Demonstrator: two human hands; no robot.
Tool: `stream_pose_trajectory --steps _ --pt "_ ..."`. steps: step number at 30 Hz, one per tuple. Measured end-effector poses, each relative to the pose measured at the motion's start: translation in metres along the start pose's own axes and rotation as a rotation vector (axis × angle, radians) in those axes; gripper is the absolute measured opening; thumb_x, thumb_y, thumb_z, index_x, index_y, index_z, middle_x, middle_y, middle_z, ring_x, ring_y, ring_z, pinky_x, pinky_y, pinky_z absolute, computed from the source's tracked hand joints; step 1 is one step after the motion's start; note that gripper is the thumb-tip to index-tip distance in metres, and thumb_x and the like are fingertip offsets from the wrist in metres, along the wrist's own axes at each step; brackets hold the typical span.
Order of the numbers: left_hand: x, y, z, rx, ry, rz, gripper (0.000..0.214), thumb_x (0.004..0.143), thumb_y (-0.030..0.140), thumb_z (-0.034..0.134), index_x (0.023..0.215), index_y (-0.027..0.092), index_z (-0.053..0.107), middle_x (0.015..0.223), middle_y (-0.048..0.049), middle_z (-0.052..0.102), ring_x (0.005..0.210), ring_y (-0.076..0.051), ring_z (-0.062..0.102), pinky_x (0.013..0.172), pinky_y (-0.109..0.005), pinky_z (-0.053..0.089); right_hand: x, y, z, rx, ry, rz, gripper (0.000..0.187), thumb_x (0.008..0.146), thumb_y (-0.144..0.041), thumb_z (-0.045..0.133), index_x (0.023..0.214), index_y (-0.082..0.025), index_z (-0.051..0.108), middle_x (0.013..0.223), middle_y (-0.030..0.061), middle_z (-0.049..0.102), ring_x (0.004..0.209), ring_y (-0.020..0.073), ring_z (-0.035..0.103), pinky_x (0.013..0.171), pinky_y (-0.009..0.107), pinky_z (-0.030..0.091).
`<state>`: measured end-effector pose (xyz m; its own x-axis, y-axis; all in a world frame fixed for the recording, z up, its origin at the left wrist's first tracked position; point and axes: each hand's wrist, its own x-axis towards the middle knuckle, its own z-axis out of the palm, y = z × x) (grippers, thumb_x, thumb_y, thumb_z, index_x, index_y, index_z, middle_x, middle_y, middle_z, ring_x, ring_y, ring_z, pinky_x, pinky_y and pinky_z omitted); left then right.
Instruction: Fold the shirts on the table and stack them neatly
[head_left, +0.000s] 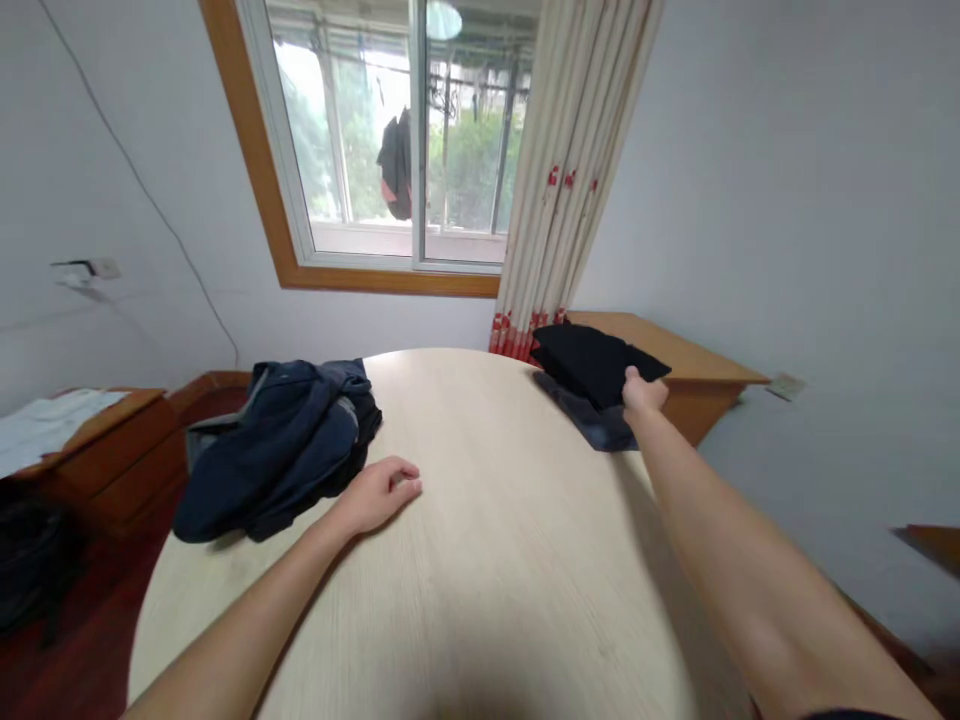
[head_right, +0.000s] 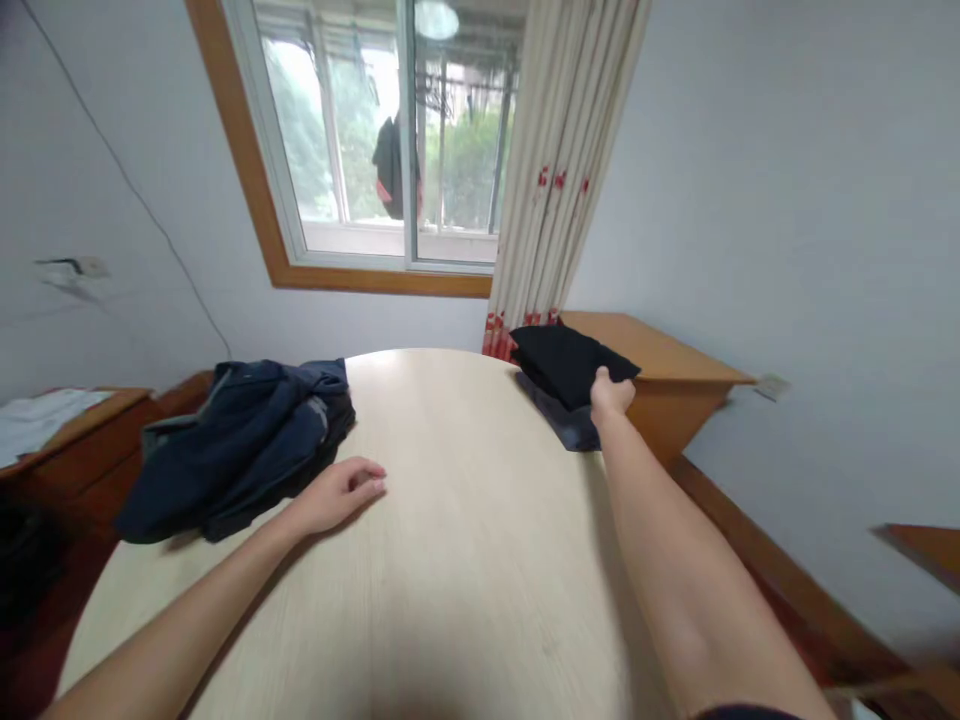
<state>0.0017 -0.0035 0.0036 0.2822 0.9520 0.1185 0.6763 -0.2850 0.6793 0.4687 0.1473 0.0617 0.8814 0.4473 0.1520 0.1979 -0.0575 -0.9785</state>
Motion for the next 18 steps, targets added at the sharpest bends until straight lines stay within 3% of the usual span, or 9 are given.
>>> stream_pose_trajectory --steps 3,6,11,18 --pt "-0.001 0.001 0.000 0.031 0.008 0.031 0.044 0.085 0.053 0.055 0.103 0.017 0.070 0.090 -0.0064 0.069 0.080 -0.022 0.062 0.075 -0.033 0.046 -0.008 0.035 -0.018 0.021 -0.088 0.218 0.035 0.082 -0.021 0.075 0.113 -0.011 0.063 0.117 0.0166 0.068 0.092 0.0239 0.072 0.066 0.031 0.065" --pt "0.000 0.001 0.000 0.038 0.011 0.052 0.043 0.085 0.053 0.054 0.103 0.017 0.071 0.092 -0.0067 0.069 0.079 -0.022 0.061 0.075 -0.034 0.046 -0.012 0.052 -0.027 0.061 -0.171 0.358 0.027 0.086 -0.022 0.072 0.109 -0.012 0.061 0.100 0.0123 0.070 0.066 0.0160 0.069 0.046 0.023 0.059" --pt "-0.001 0.002 0.000 0.050 0.018 0.058 0.044 0.085 0.052 0.054 0.102 0.016 0.071 0.091 -0.0069 0.068 0.079 -0.022 0.062 0.075 -0.034 0.046 -0.009 0.050 -0.032 0.059 -0.200 0.362 0.035 0.085 -0.026 0.076 0.113 -0.018 0.056 0.086 0.0054 0.068 0.050 0.0090 0.060 0.041 0.018 0.054" --pt "-0.001 0.002 0.001 0.060 0.030 0.054 0.042 0.085 0.051 0.054 0.102 0.017 0.071 0.089 -0.0062 0.068 0.081 -0.023 0.063 0.076 -0.034 0.046 -0.016 0.048 -0.036 0.018 -0.248 0.404 0.030 0.089 -0.038 0.073 0.101 -0.016 0.056 0.077 0.0046 0.065 0.045 0.0092 0.057 0.037 0.019 0.049"
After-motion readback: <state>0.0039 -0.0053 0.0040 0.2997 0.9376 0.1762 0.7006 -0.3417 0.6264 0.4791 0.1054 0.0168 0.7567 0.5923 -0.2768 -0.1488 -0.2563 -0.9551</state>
